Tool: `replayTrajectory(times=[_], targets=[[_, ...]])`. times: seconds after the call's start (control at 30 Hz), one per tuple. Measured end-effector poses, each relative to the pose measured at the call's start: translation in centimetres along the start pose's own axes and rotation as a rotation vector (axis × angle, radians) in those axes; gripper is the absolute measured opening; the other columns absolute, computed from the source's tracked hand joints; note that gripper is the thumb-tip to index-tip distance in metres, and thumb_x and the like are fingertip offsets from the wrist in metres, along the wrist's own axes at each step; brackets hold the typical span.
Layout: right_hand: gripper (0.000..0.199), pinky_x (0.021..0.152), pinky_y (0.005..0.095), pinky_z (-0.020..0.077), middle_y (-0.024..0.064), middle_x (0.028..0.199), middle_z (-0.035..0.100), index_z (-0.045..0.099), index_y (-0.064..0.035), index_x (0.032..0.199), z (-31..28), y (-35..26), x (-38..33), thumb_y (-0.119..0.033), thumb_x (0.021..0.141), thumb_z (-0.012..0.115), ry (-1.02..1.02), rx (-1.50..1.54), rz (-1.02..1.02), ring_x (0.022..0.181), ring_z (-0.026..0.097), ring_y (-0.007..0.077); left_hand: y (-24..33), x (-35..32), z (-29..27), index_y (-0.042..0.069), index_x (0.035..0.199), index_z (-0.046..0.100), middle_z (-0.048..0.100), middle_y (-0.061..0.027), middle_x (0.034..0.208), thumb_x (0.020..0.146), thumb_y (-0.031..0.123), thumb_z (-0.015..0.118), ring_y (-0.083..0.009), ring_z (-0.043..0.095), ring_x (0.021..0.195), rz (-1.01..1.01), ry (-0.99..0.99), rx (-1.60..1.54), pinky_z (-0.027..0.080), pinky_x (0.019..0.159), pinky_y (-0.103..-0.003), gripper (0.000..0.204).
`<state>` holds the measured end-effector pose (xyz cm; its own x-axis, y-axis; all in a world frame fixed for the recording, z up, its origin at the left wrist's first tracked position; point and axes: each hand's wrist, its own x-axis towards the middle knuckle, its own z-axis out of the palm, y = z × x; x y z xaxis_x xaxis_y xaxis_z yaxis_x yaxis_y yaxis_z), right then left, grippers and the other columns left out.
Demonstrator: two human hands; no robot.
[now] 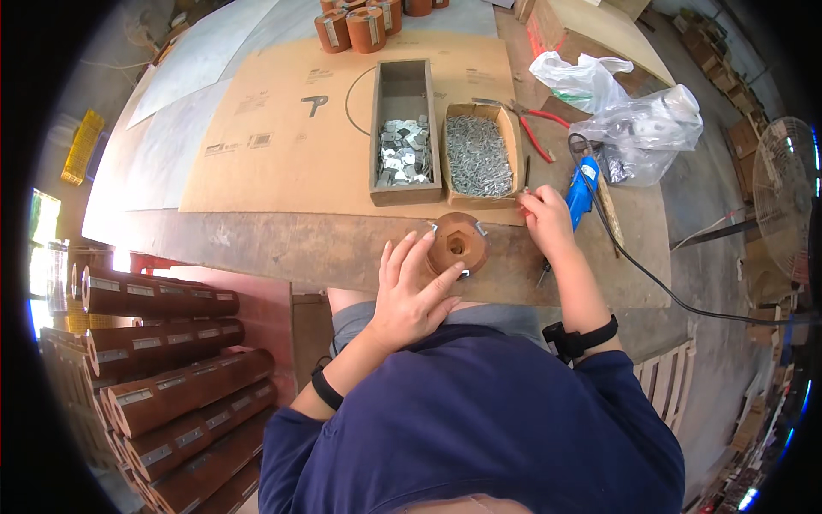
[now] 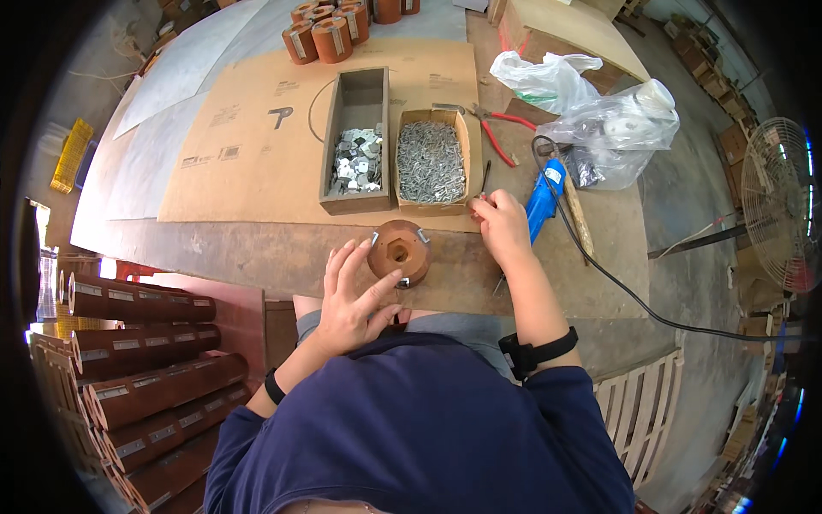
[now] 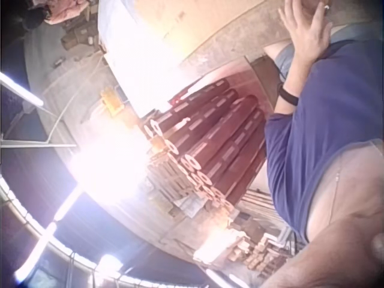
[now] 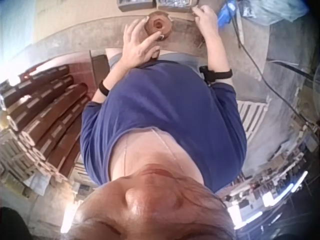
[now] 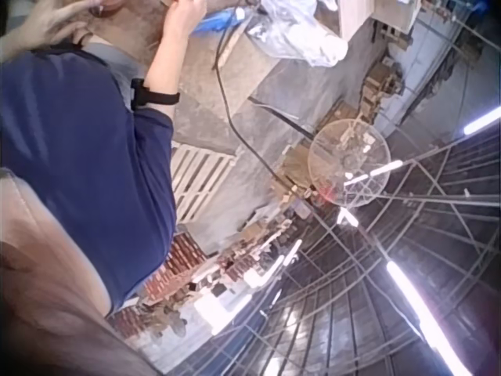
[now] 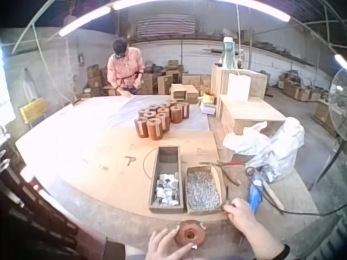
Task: Using an electric screwdriver and hammer to attach small metal clips and fasteners to circular wooden bases.
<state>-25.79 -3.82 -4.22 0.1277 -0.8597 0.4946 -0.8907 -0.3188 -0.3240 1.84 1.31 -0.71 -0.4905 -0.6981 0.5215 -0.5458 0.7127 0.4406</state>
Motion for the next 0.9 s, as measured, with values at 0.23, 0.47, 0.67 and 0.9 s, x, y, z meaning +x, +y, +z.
replayTrajectory(times=[0.23,0.47,0.67,0.9], targets=[[0.029,0.071,0.0373,0.0433,0.0095,0.086,0.055,0.061,-0.0096,0.091,-2.1,0.2,0.6,0.002,0.065,0.054,0.041,-0.038,0.069,0.083,0.052,0.0272,0.2,-0.3,0.1,0.021,0.109,0.058,0.032,-0.0186,0.131,0.062,0.026,0.07,-0.0387,0.028,0.12,0.019,-0.077,0.061,0.022,0.098,-0.054,0.049],[0.022,0.077,0.0378,0.0427,0.0129,0.086,0.057,0.059,-0.0051,0.093,-5.6,3.7,0.1,-0.012,0.072,0.058,0.094,0.0,0.602,0.091,0.052,0.029,0.4,-0.1,0.5,0.02,0.108,0.058,0.033,-0.0192,0.129,0.061,0.025,0.071,-0.0396,0.029,0.119,0.031,-0.079,0.043,0.022,0.097,-0.055,0.049],[0.068,0.081,0.0417,0.0423,0.0226,0.107,0.046,0.034,-0.009,0.125,-3.9,0.2,-1.7,-0.028,0.068,0.066,-0.092,-0.264,0.797,0.094,0.051,0.0351,0.6,-0.2,0.4,0.019,0.103,0.059,0.037,-0.0171,0.127,0.06,0.026,0.071,-0.0363,0.034,0.116,0.029,-0.035,0.033,0.023,0.095,-0.055,0.046],[0.079,0.081,0.0407,0.042,0.0219,0.101,0.048,0.026,-0.0095,0.132,-1.7,2.0,-2.9,-0.023,0.064,0.064,-0.075,-0.14,0.819,0.094,0.05,0.0361,0.5,-0.3,0.5,0.018,0.101,0.06,0.038,-0.017,0.126,0.059,0.026,0.071,-0.0362,0.035,0.116,0.012,-0.023,0.041,0.023,0.095,-0.056,0.044]])
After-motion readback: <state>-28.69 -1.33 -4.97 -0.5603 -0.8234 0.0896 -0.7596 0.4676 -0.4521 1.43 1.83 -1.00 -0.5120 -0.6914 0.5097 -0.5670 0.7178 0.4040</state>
